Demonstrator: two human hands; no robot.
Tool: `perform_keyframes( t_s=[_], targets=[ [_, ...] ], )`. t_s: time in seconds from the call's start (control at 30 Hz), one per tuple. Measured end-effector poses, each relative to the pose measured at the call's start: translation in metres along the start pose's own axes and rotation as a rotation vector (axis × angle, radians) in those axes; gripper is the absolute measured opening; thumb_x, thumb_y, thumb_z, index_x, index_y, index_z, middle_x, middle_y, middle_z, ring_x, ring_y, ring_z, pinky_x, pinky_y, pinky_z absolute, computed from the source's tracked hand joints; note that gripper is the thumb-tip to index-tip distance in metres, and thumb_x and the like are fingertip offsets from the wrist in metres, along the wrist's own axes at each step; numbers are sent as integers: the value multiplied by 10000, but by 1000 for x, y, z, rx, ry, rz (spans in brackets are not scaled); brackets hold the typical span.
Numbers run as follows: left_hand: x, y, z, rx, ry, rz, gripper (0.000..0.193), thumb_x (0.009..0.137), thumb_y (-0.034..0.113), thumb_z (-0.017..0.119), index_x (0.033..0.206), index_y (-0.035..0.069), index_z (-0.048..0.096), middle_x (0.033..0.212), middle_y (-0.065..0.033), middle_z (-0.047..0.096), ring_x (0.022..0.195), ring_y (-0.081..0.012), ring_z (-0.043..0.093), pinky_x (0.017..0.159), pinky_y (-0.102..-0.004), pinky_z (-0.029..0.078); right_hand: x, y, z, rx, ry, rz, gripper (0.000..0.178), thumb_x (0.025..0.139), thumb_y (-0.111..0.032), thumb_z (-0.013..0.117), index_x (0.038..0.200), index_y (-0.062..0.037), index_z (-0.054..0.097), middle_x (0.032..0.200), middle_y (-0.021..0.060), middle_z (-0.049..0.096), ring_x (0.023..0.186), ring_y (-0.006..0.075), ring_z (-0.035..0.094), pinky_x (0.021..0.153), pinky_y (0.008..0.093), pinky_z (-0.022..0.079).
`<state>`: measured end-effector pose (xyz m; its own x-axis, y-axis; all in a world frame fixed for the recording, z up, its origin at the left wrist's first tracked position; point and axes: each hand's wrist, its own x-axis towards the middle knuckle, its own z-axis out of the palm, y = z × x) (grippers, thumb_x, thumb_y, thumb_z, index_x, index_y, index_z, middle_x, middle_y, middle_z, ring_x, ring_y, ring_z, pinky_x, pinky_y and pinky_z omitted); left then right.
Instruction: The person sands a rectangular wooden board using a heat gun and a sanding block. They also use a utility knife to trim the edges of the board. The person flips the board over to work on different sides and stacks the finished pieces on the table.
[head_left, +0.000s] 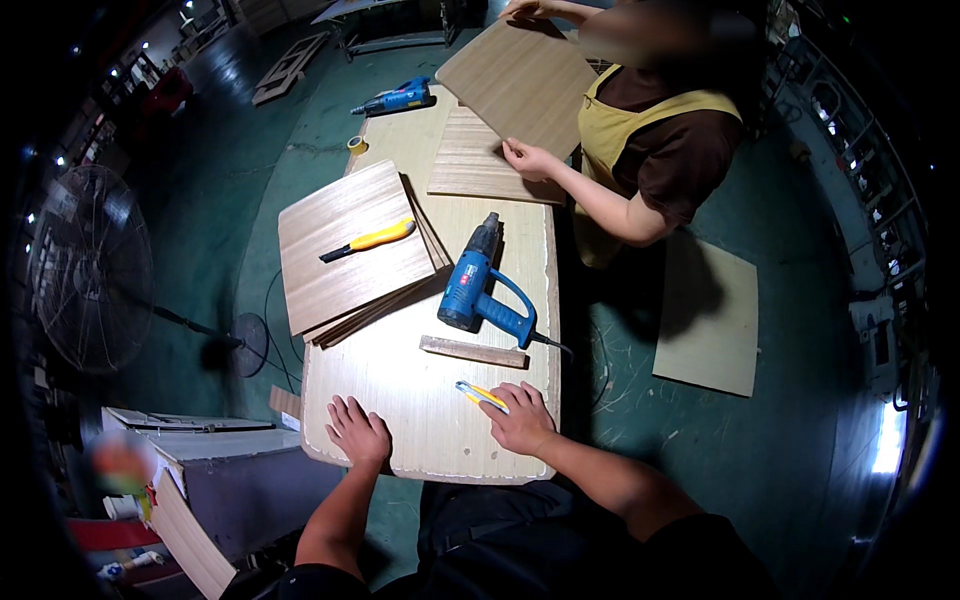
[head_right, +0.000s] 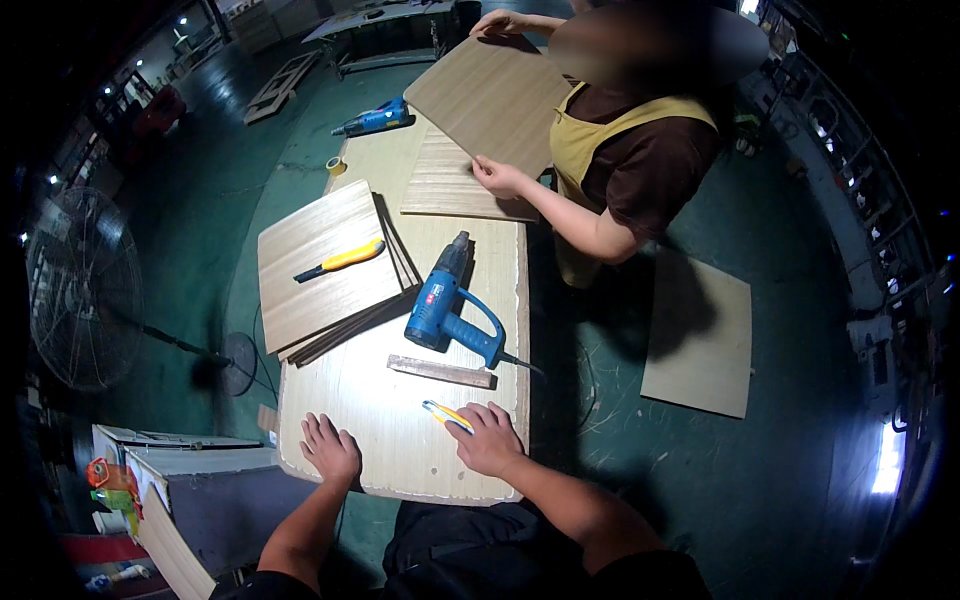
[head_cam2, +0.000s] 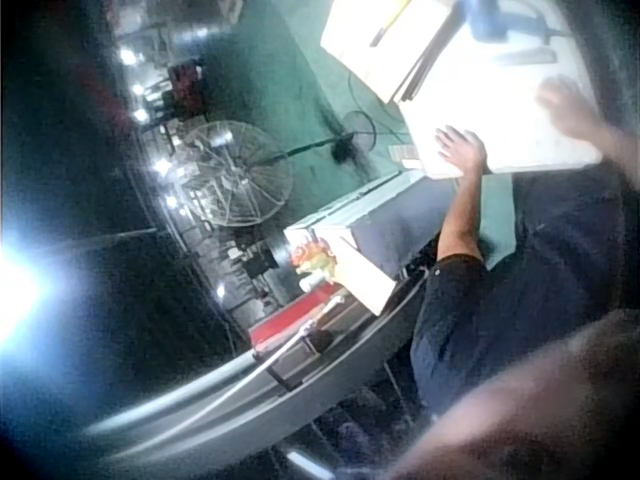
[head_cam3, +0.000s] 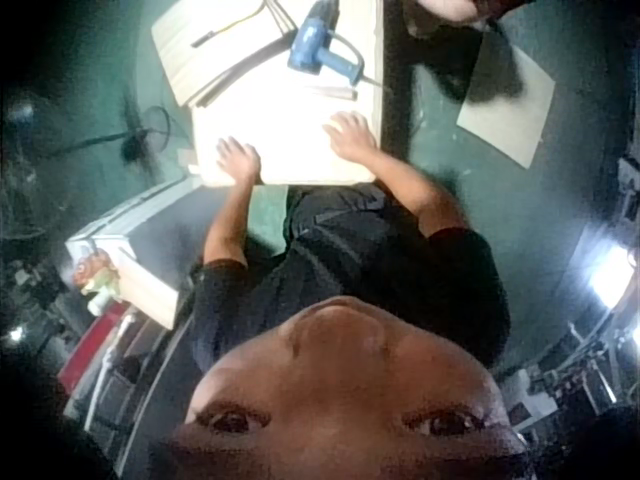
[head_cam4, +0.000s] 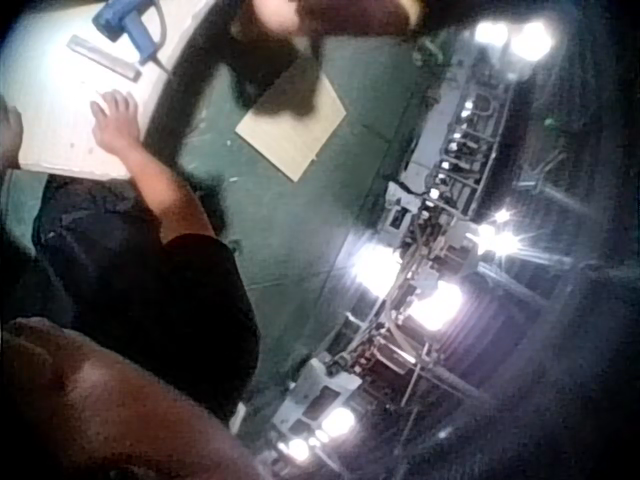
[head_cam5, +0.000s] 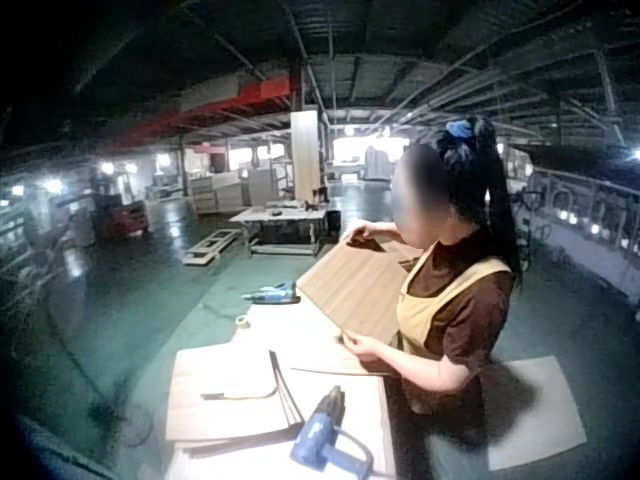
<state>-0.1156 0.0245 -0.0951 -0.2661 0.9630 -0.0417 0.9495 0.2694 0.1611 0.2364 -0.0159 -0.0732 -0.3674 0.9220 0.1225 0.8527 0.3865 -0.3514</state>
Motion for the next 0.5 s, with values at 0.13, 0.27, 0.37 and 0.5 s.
perform_keyframes(
  t_s=[0.13,0.27,0.37,0.5],
  targets=[
    [0,1,0,4,-1,-4,669,979,303,572,1568,7,459,1751,-198,253,1636,-386,173,1271,-665,107,0,0,1,1,9,2,491,892,-243,683,1380,-199,647,1389,86,585,1399,287,470,1187,572,309],
    [-1,2,-3,1,-11,-8,670,978,302,574,1568,7,459,1749,-198,256,1635,-388,175,1272,-664,108,0,-1,-1,2,-3,7,482,898,-243,677,1378,-198,650,1389,84,587,1400,286,472,1196,569,304],
    [-1,3,-4,0,-12,-9,671,980,302,575,1570,7,456,1749,-198,257,1635,-389,174,1271,-664,109,0,0,-1,1,-4,6,482,899,-244,677,1378,-198,650,1389,83,587,1401,286,472,1203,571,300],
    [0,1,-1,11,-6,-8,674,983,303,573,1575,7,448,1749,-197,255,1635,-390,173,1270,-664,113,1,-2,-3,-1,-17,10,486,900,-246,676,1383,-198,646,1390,85,586,1402,286,471,1206,571,295]
  ],
)
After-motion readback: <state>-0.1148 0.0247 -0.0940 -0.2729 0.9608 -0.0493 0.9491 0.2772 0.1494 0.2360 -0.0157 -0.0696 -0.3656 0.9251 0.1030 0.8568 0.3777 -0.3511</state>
